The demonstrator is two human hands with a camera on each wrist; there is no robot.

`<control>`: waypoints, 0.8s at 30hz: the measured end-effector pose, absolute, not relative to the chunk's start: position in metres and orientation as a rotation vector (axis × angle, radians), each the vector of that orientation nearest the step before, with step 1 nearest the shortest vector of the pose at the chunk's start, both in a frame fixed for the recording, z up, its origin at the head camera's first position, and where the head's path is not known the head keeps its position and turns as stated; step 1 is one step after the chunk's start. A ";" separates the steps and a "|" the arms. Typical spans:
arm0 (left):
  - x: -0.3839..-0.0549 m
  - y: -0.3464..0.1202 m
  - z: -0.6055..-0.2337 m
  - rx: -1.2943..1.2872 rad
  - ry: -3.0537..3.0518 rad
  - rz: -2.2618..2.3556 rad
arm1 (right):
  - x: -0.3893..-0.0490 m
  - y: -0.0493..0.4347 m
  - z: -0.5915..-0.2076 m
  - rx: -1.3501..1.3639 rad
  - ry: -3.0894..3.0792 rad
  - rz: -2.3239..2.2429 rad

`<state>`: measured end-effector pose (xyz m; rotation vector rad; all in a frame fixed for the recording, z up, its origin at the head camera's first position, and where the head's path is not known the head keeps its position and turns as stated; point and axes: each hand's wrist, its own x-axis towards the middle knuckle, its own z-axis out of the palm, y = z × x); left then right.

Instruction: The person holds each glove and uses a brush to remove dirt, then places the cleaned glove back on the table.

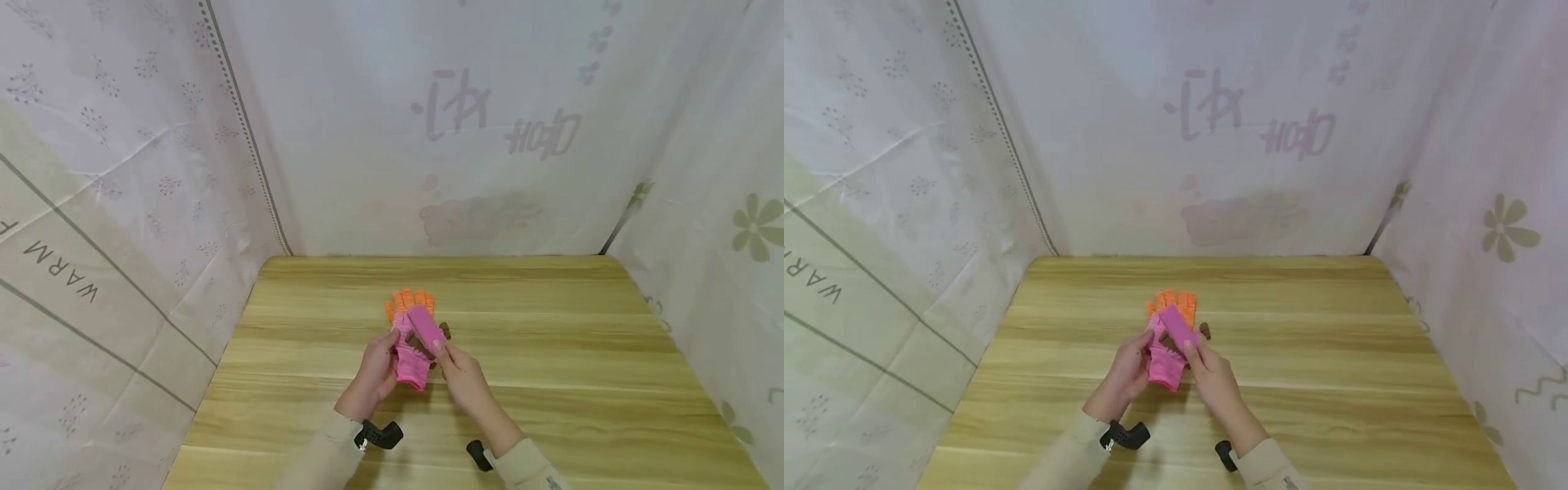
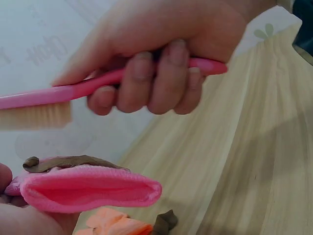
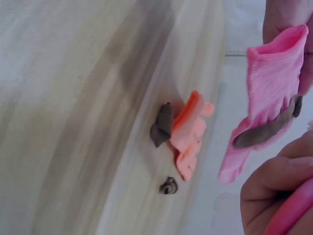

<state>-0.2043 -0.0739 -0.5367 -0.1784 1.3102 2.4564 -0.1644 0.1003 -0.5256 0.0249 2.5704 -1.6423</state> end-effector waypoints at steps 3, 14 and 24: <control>-0.201 -0.071 -0.535 -0.150 1.328 2.430 | -0.164 0.094 -0.521 -0.025 2.636 -1.569; -0.199 -0.067 -0.540 -0.204 1.415 2.383 | -0.161 0.095 -0.530 -0.053 2.729 -1.373; -0.201 -0.067 -0.544 -0.332 1.284 2.452 | -0.157 0.106 -0.539 -0.029 2.725 -1.374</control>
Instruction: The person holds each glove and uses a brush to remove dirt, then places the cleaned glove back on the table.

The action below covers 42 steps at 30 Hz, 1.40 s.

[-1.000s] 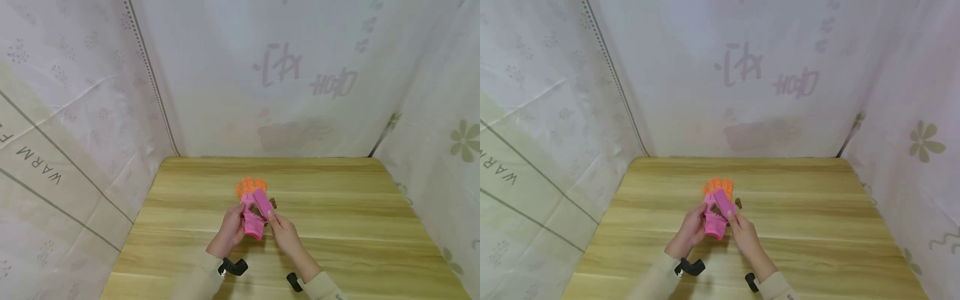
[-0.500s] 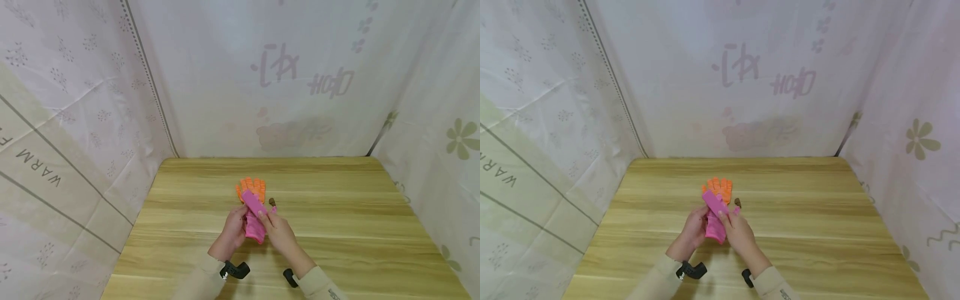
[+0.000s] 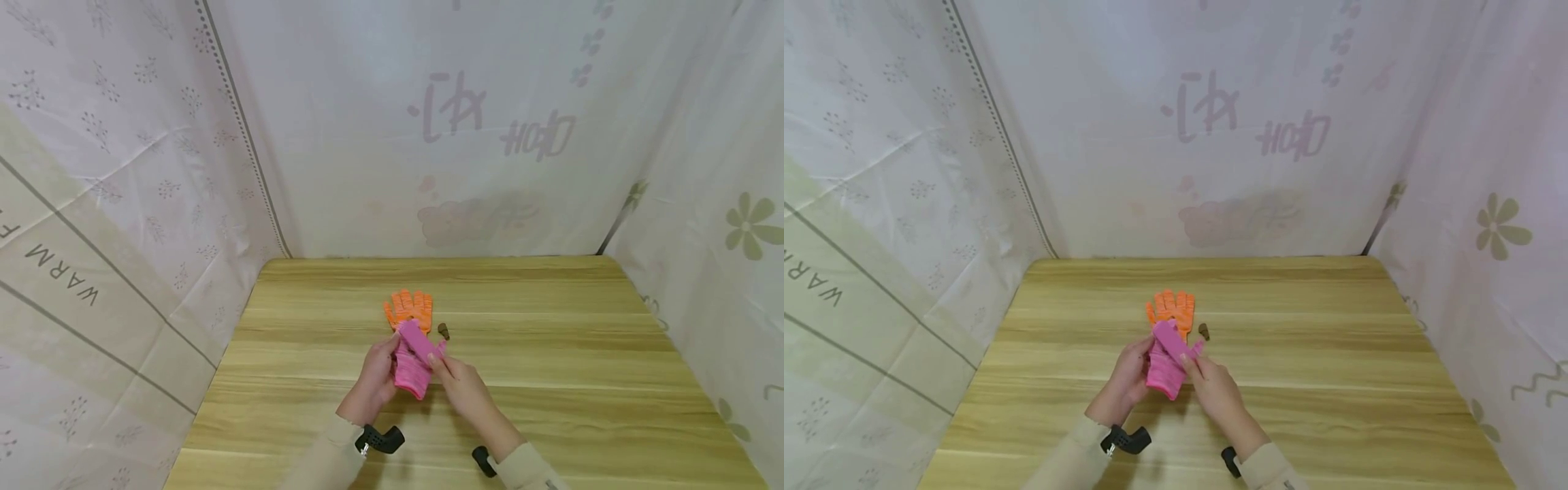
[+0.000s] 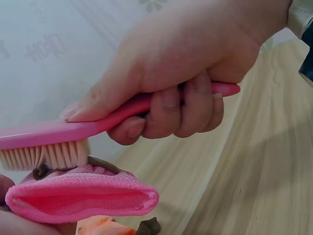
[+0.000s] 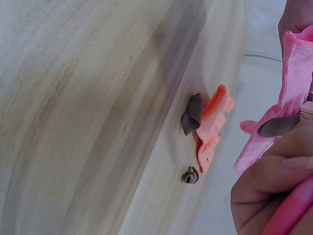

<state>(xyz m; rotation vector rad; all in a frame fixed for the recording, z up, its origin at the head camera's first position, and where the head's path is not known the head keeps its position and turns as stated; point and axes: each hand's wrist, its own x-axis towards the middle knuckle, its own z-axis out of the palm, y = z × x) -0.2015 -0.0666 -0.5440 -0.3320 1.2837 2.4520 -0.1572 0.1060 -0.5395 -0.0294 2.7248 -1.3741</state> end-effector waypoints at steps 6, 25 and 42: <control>-0.202 -0.072 -0.542 -0.333 1.255 2.460 | -0.156 0.111 -0.539 -0.015 2.658 -1.387; -0.202 -0.068 -0.542 -0.230 1.249 2.461 | -0.162 0.109 -0.528 0.013 2.646 -1.532; -0.187 -0.065 -0.550 -0.110 0.902 2.372 | -0.159 0.093 -0.517 -0.063 2.689 -1.437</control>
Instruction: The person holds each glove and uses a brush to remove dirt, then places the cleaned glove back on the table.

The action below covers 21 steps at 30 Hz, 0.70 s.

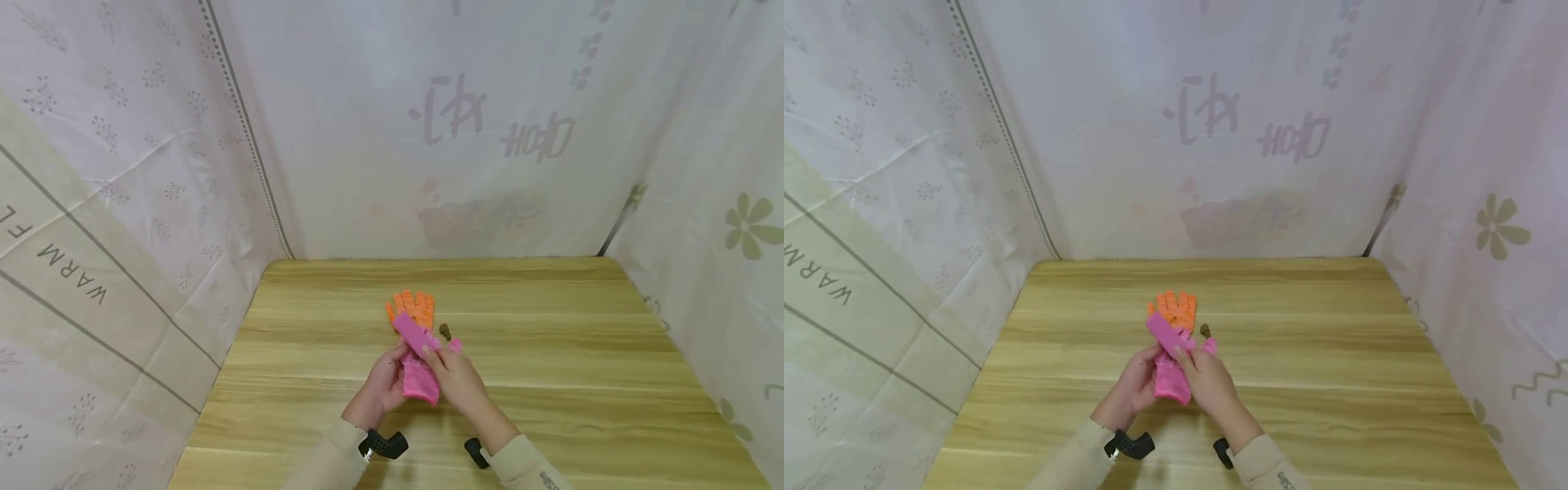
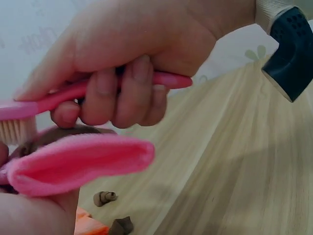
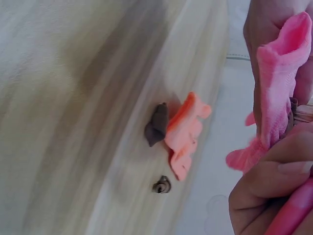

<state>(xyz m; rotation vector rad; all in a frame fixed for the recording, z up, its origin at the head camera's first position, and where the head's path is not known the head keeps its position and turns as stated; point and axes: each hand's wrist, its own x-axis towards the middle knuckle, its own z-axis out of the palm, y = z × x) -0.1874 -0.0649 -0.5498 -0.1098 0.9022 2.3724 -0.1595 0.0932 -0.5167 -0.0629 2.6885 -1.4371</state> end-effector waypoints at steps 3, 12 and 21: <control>-0.187 -0.064 -0.553 -0.128 0.977 2.386 | -0.157 0.095 -0.522 -0.049 2.681 -1.395; -0.190 -0.063 -0.556 -0.200 1.136 2.379 | -0.154 0.102 -0.536 -0.017 2.715 -1.287; -0.193 -0.062 -0.555 -0.313 1.189 2.378 | -0.154 0.106 -0.534 -0.051 2.733 -1.223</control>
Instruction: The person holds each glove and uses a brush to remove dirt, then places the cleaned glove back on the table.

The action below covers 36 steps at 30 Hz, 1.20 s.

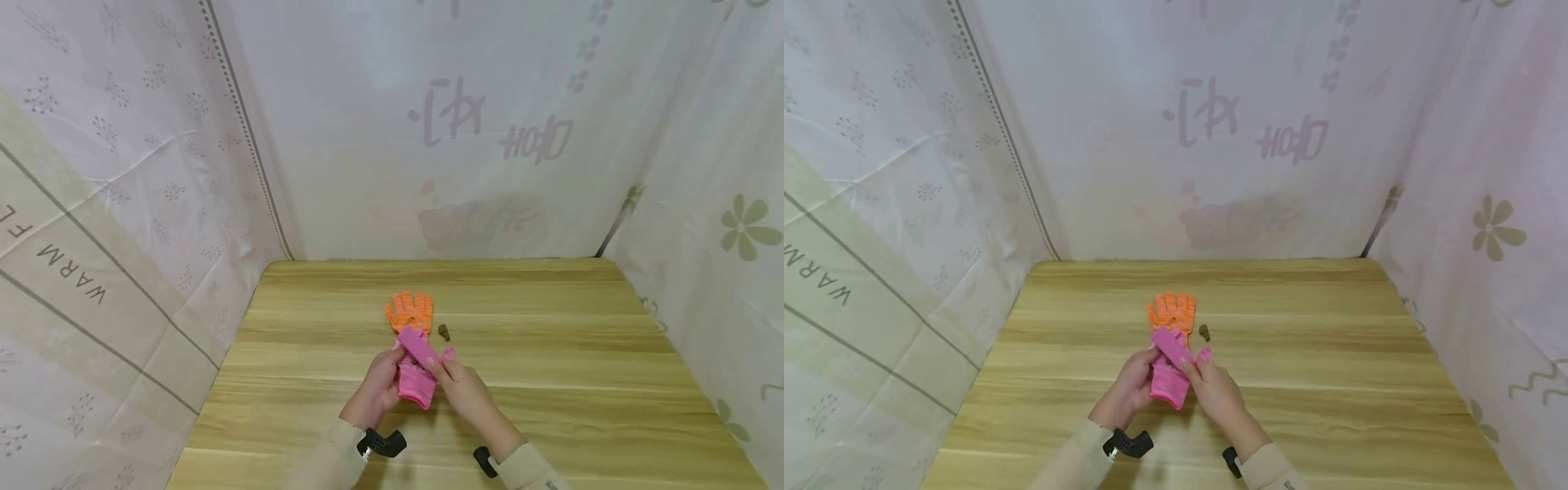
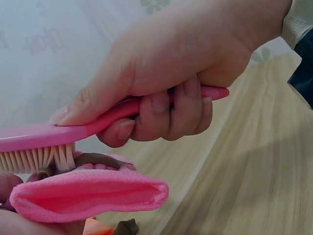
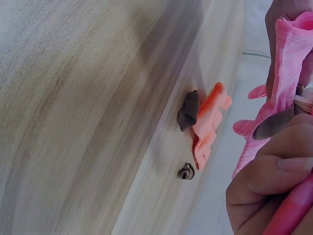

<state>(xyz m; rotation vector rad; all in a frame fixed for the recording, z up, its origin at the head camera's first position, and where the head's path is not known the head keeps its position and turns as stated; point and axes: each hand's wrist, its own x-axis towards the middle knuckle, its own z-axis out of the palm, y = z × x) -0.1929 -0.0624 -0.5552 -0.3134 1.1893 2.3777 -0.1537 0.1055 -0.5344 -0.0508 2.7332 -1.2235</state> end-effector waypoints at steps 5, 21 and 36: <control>-0.192 -0.063 -0.552 -0.324 1.174 2.386 | -0.152 0.108 -0.533 -0.045 2.719 -1.259; -0.195 -0.070 -0.547 -0.360 1.007 2.480 | -0.146 0.115 -0.539 -0.051 2.765 -1.239; -0.195 -0.072 -0.543 -0.277 1.042 2.457 | -0.147 0.120 -0.533 -0.012 2.701 -1.354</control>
